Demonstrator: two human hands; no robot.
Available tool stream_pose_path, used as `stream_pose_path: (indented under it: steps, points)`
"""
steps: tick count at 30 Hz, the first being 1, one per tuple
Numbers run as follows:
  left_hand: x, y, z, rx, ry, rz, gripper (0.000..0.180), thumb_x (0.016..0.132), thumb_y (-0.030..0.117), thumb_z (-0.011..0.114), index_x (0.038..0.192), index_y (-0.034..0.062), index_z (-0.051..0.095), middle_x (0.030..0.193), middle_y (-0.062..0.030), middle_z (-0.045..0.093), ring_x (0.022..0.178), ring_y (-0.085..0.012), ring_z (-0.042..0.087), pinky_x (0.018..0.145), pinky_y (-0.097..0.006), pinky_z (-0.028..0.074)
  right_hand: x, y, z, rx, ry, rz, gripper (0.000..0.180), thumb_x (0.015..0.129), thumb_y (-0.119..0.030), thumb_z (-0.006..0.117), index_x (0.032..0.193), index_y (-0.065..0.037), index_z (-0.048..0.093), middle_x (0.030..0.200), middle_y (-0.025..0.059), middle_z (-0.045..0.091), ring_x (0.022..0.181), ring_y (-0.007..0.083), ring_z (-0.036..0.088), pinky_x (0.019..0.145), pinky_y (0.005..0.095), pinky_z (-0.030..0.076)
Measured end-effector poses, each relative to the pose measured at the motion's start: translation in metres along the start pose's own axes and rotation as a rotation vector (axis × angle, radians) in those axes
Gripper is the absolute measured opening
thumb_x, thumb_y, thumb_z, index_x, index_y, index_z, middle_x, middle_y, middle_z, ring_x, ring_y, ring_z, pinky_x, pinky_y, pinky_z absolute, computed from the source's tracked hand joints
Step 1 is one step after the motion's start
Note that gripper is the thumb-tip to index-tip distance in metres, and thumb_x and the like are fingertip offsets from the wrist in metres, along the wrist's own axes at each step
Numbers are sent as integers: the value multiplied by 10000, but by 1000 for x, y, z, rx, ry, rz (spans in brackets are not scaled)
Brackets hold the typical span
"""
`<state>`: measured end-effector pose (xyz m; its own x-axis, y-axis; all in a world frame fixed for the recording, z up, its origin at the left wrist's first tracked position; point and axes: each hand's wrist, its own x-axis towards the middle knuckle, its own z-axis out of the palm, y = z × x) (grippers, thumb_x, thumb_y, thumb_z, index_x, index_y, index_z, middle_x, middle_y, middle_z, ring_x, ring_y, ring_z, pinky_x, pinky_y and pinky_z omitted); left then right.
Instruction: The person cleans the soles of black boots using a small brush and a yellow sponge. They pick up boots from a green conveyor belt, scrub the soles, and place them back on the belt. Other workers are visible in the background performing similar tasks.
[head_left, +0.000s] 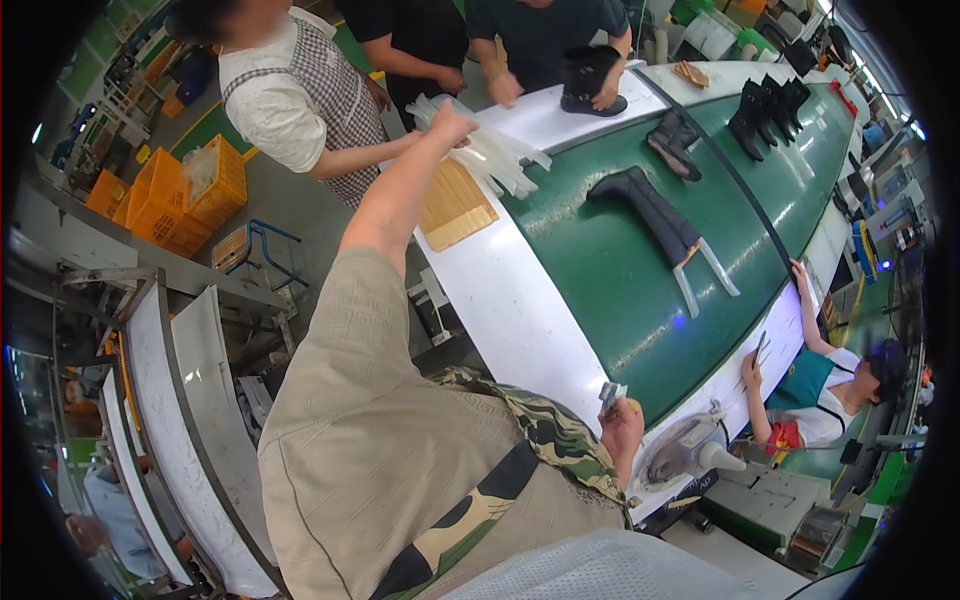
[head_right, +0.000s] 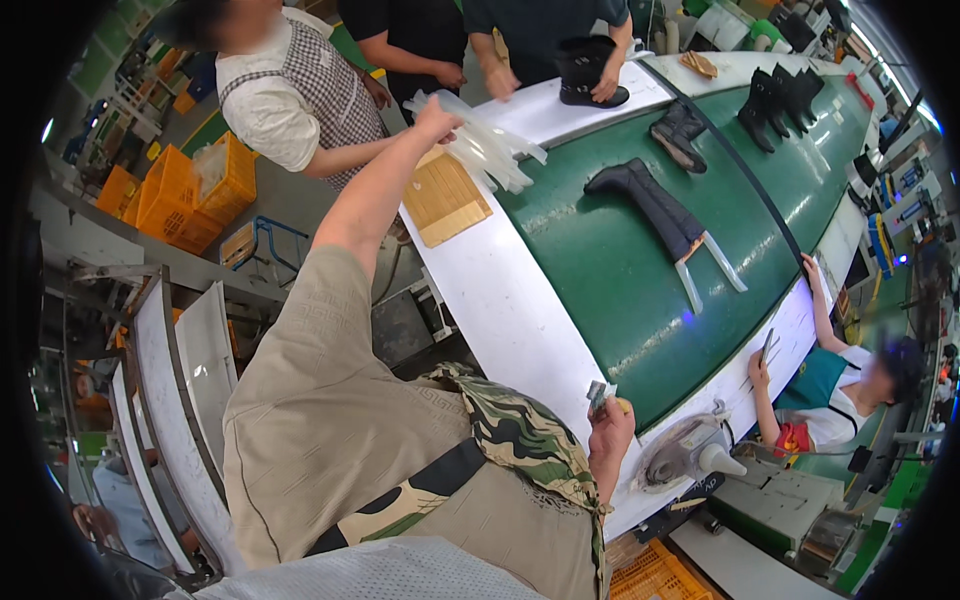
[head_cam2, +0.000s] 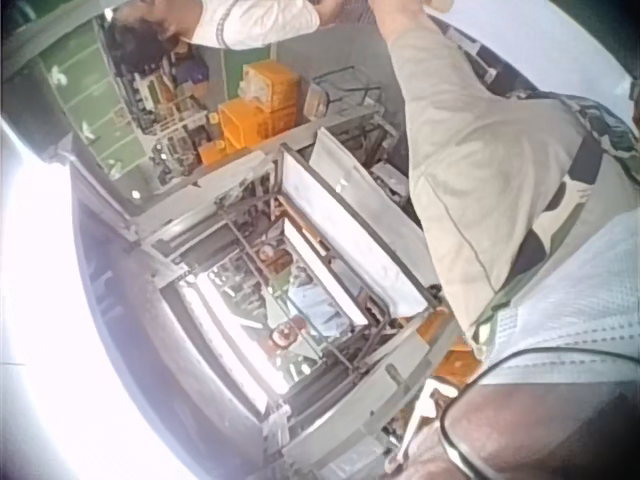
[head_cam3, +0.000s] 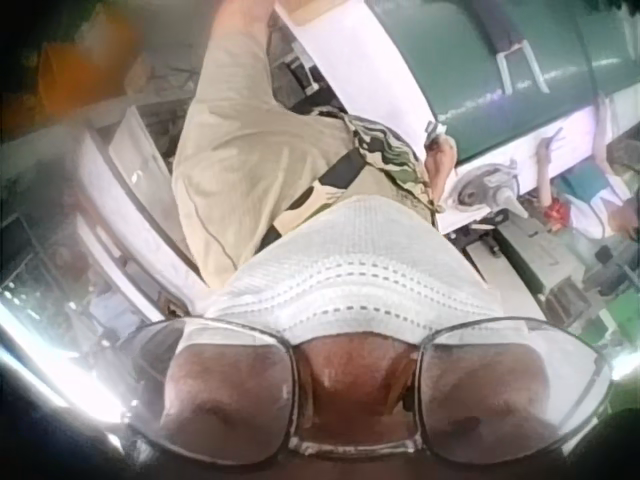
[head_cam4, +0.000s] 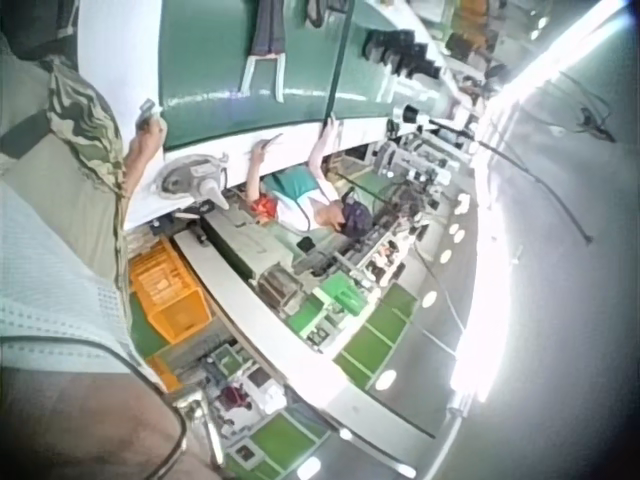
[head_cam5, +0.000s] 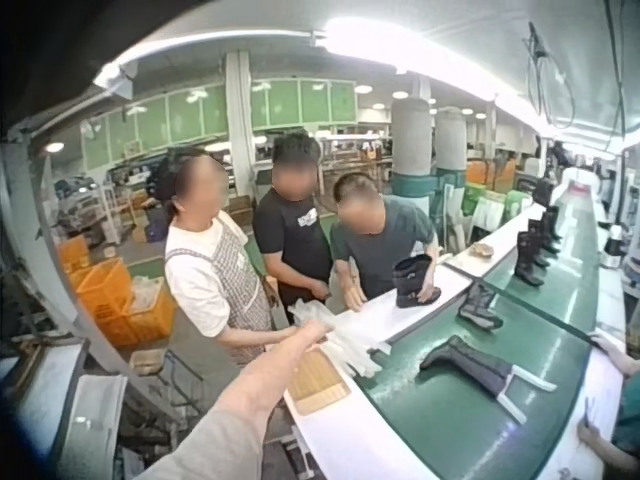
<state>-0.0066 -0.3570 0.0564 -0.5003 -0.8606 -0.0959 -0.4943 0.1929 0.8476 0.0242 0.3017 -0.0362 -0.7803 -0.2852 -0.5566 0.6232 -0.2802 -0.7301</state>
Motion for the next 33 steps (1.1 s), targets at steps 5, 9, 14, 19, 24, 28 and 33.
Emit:
stream_pose_path:
  steps: [5, 9, 14, 19, 24, 28, 33]
  points:
    - [-18, -41, 30, 120, -459, 19, 257, 772, 247, 735, 850, 10, 674, 659, -97, 674, 584, -207, 689, 516, -351, 548, 10, 4, -2, 31, -34, 14, 137, 900, -107, 666, 939, -43, 551, 812, 75, 630, 655, 192, 597, 583, 349, 519]
    - [-112, -117, 99, 157, -933, -50, 233, 825, 239, 700, 905, 21, 687, 871, -102, 705, 696, -224, 724, 554, -369, 593, 9, 3, 7, 42, -31, 17, 141, 896, -105, 670, 933, -42, 549, 801, 88, 636, 621, 204, 598, 566, 341, 514]
    - [-243, -179, 150, 201, -1211, -344, 278, 852, 241, 710, 949, -18, 680, 862, -135, 727, 690, -238, 716, 571, -369, 595, 9, 1, 11, 29, -20, 28, 133, 898, -104, 670, 923, -44, 553, 791, 88, 636, 611, 200, 598, 567, 333, 518]
    - [-290, -184, 153, 56, -1066, -458, 249, 858, 213, 704, 844, -32, 665, 804, -152, 717, 569, -239, 689, 479, -348, 554, 13, 4, 2, 38, -9, 31, 126, 902, -104, 667, 918, -44, 557, 802, 85, 641, 622, 196, 601, 571, 335, 526]
    - [-291, -192, 148, -111, -998, -495, 243, 814, 215, 713, 837, -23, 672, 731, -133, 690, 547, -240, 684, 441, -359, 536, 17, 7, 0, -9, -47, 42, 136, 911, -144, 668, 915, -62, 559, 814, 83, 650, 642, 211, 603, 568, 337, 508]
    - [-293, -188, 148, -101, -998, -504, 230, 820, 201, 707, 838, -25, 672, 735, -137, 692, 547, -240, 684, 443, -355, 538, 18, 8, 0, -21, -33, 52, 131, 911, -144, 666, 916, -63, 563, 814, 84, 649, 648, 213, 604, 576, 340, 509]
    - [-289, -194, 150, -111, -990, -497, 223, 826, 195, 706, 843, -25, 672, 739, -140, 695, 548, -241, 685, 444, -357, 539, 21, 5, 3, 4, -48, 49, 122, 898, -95, 668, 945, -44, 567, 825, 85, 652, 638, 196, 610, 568, 339, 535]
